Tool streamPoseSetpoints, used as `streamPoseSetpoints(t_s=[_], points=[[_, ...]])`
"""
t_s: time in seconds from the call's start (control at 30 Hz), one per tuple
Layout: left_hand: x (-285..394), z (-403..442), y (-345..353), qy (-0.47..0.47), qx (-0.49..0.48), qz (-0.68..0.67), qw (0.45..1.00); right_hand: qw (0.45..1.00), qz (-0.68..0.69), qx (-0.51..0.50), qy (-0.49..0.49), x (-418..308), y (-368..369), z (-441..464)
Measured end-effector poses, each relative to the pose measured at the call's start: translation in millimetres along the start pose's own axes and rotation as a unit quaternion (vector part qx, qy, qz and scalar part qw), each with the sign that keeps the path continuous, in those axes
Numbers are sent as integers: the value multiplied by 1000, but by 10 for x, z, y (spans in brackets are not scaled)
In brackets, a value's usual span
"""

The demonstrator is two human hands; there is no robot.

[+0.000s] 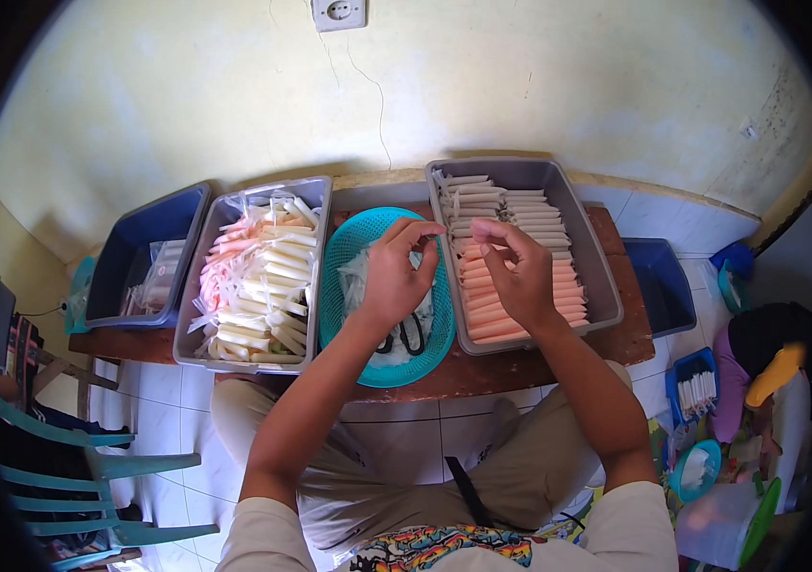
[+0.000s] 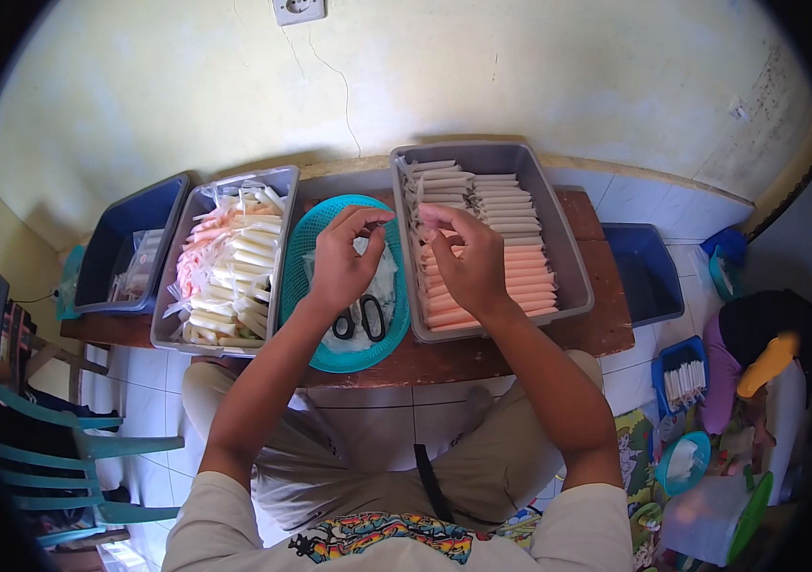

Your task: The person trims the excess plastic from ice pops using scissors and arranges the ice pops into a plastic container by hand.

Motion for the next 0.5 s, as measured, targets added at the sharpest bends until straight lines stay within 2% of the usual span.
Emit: streamPoseSetpoints(t_s=[0.27, 0.4, 0.47, 0.5], points=[[-97, 127, 316, 27, 3, 6, 1000, 998, -63, 14, 5, 322, -125, 82], [-198, 206, 514, 47, -37, 80, 995, 992, -124, -2, 25, 621, -236, 199], [-278, 246, 618, 46, -55, 100, 992, 982, -189, -24, 4, 880, -285, 235], [-320, 282, 673, 76, -46, 158, 983, 982, -189, -23, 5, 1002, -317, 249]])
Point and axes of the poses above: each hand's wrist, its own z-axis towards the middle knuckle, its own y-axis out of the palm, x = y × z, the point moved 1 cm from there along z, towards the middle knuckle, and after that the axes turned 8 degrees about -y, right-handed, at the moved point
